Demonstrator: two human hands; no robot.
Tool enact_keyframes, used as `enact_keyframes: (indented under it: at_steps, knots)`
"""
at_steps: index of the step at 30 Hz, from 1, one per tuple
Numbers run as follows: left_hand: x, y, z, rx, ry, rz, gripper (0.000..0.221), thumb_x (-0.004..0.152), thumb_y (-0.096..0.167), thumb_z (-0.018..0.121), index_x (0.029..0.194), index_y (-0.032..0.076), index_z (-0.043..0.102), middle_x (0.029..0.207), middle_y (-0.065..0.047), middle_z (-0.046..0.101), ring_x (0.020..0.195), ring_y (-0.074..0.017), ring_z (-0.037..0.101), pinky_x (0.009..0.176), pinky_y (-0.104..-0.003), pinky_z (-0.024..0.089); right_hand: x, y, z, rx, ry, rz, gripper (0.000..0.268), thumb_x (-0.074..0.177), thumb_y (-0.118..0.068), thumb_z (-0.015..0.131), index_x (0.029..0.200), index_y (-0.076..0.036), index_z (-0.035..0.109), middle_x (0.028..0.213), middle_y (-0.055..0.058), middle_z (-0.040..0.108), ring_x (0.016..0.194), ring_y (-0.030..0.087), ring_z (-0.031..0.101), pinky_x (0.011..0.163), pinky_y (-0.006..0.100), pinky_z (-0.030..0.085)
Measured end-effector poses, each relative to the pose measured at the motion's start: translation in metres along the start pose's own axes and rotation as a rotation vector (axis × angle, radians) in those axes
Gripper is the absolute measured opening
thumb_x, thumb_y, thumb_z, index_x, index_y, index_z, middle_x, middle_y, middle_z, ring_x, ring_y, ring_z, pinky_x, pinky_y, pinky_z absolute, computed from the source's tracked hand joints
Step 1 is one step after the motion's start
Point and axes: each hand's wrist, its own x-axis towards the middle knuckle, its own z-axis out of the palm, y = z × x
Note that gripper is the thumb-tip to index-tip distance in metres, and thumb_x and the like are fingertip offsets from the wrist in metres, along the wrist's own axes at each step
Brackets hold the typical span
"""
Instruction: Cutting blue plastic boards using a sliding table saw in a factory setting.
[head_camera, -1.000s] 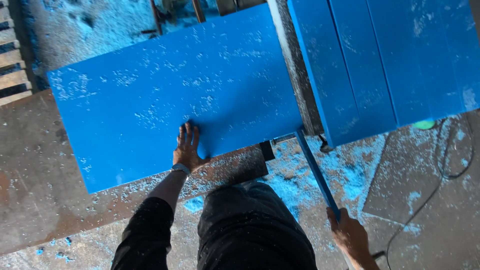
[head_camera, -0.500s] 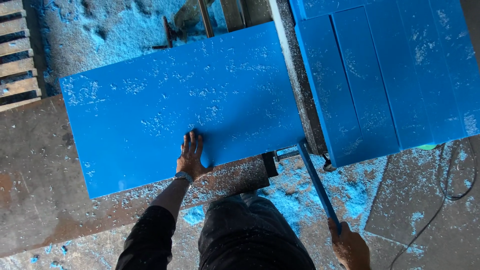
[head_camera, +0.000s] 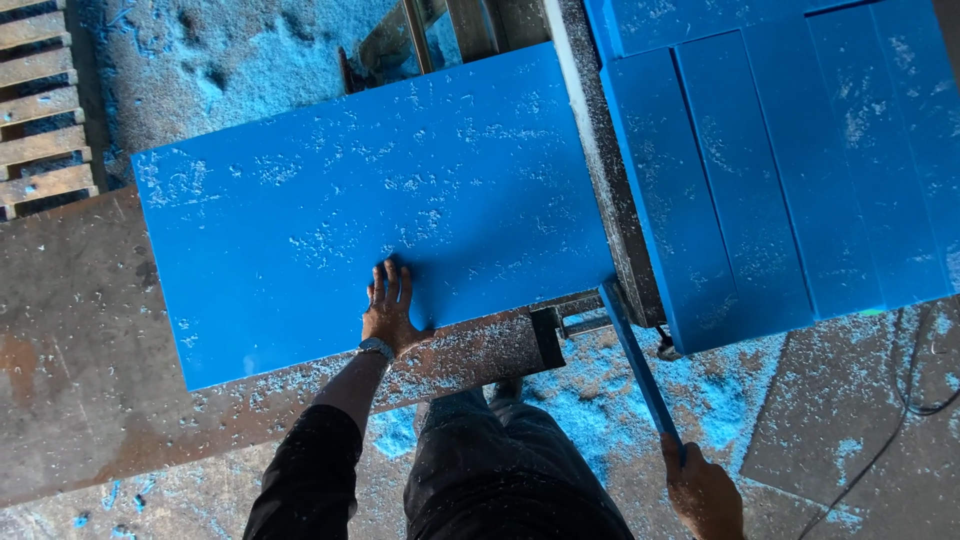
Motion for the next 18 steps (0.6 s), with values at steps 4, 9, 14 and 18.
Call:
enact_keyframes:
  at_steps: [4,9,14,18]
  knots:
    - [0.008,-0.004,-0.009,-0.013,0.007,-0.002,0.147,0.056,0.088,0.082,0.163,0.006,0.020,0.170,-0.028,0.002,0.155,-0.0517,0.006,0.117,-0.062,0.036,0.002,-0.010,-0.008,-0.001,0.018,0.011,0.062,0.103,-0.063,0.024,0.091,-0.019,0.066,0.052,-0.005,0.069,0.040,0.016,0.064,0.045,0.027,0.052]
    - [0.018,-0.010,-0.008,0.009,0.034,0.011,0.149,0.055,0.091,0.081,0.162,0.005,0.022,0.170,-0.028,0.004,0.155,-0.0518,0.008,0.114,-0.060,0.040,0.008,-0.014,-0.010,0.009,0.081,-0.029,0.055,0.103,-0.060,0.031,0.090,-0.020,0.066,0.052,-0.006,0.067,0.041,0.014,0.065,0.045,0.023,0.054]
    - [0.030,-0.015,-0.015,0.038,-0.020,0.001,0.146,0.058,0.090,0.079,0.162,0.006,0.021,0.170,-0.028,0.003,0.155,-0.0524,0.007,0.114,-0.060,0.041,0.012,-0.023,-0.022,-0.026,0.107,-0.073,0.056,0.103,-0.060,0.031,0.089,-0.020,0.067,0.050,-0.007,0.065,0.038,0.011,0.061,0.043,0.020,0.047]
    - [0.041,-0.023,-0.012,0.034,0.004,0.019,0.144,0.059,0.091,0.076,0.162,0.005,0.023,0.170,-0.028,0.004,0.154,-0.0535,0.009,0.114,-0.061,0.040,0.015,-0.034,-0.037,-0.041,0.055,-0.034,0.062,0.103,-0.063,0.025,0.090,-0.019,0.067,0.047,-0.007,0.062,0.035,0.011,0.055,0.041,0.023,0.043]
